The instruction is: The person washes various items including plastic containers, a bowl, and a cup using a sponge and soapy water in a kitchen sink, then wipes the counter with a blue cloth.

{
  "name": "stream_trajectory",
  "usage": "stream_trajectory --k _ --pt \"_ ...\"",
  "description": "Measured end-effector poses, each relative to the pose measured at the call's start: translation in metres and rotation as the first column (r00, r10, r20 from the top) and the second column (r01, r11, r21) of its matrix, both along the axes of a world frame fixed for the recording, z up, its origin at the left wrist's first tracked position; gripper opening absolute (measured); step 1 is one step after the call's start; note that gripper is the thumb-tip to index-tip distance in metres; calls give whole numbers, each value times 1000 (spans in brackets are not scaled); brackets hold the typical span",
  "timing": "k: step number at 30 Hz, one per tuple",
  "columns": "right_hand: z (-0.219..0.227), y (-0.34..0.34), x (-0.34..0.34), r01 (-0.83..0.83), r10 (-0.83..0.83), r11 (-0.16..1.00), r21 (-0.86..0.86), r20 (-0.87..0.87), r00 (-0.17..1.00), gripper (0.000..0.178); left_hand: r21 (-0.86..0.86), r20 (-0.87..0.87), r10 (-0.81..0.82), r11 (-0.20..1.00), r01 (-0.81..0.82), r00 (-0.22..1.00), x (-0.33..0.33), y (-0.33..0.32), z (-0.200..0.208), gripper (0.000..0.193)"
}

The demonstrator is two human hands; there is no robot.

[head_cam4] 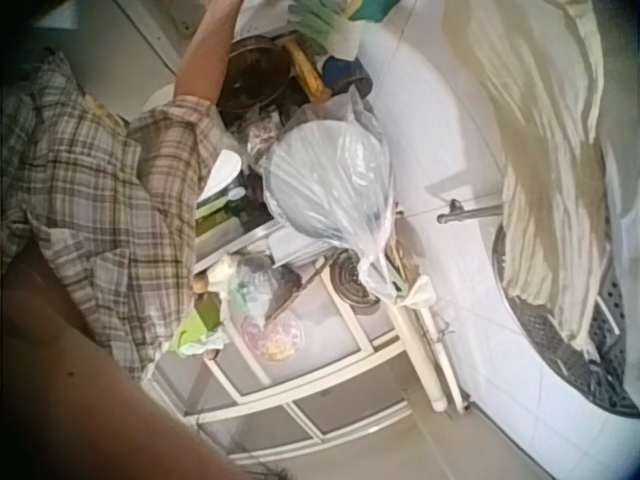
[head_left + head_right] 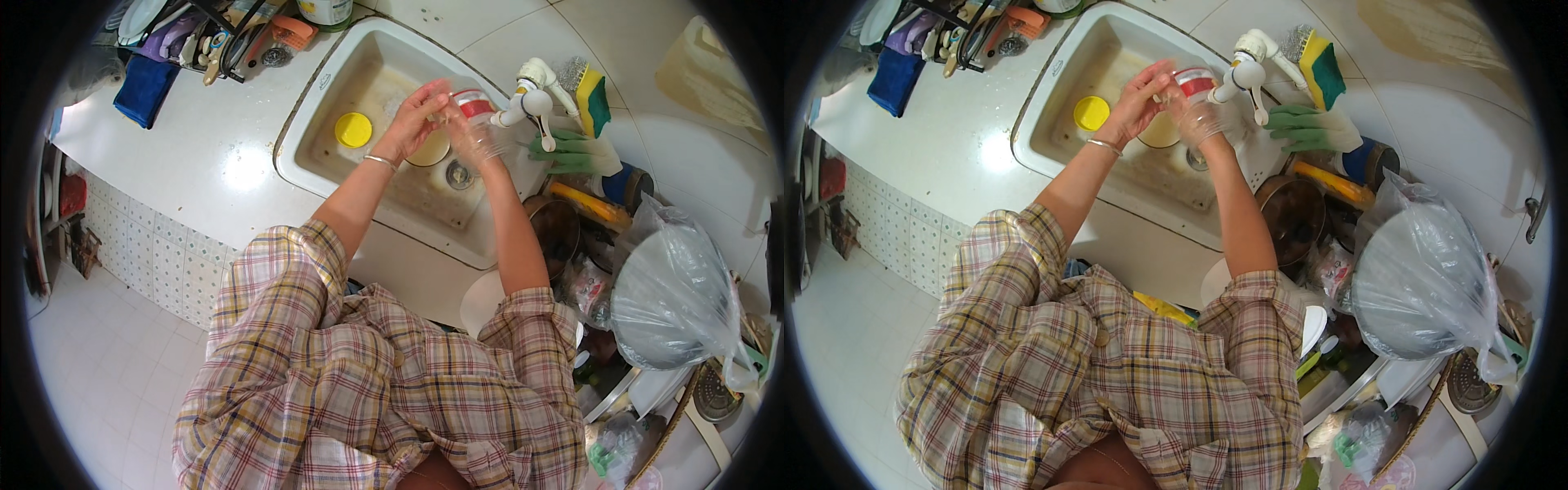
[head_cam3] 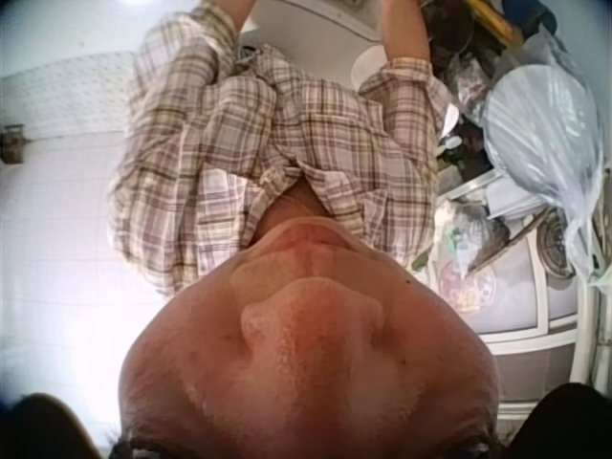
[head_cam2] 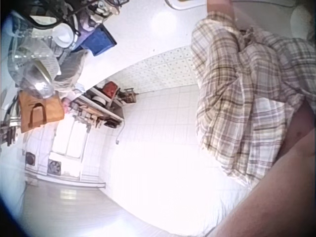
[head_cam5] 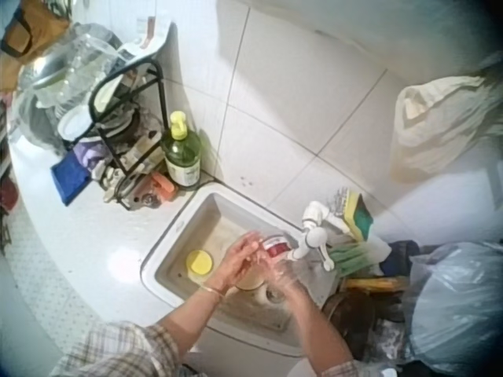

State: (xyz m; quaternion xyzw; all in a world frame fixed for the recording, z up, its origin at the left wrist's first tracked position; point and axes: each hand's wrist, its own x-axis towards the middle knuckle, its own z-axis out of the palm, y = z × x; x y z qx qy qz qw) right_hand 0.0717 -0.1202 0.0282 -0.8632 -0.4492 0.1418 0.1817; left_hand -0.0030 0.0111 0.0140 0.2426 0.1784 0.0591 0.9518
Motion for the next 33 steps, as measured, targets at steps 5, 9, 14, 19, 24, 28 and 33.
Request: stream_trajectory --k 5,9,14,19,24,28,33 --pt "1 -9 10 -68 66 988 137 18 998 46 -72 31 79 994 -77 996 -1 -2 2 46" --pt "37 15 3 -170 192 960 -222 79 978 35 -96 -54 123 987 -127 991 -12 2 -14 46" --pt "6 13 44 -127 130 928 -351 -15 991 33 -42 -175 130 989 -140 976 -4 -10 -13 39" --pt "34 44 33 -89 -76 922 -377 -400 913 34 -1 -132 -101 995 102 986 -8 11 -21 46" --pt "-9 27 55 -118 25 988 -95 -670 742 41 -162 -64 -203 968 191 977 0 10 -11 52" --pt "-18 28 33 -417 418 905 86 -372 829 34 -91 -168 -316 948 304 934 3 31 -20 53" --pt "79 61 -10 -472 585 697 -541 47 810 28 9 -297 -274 957 289 915 -15 39 -15 55"
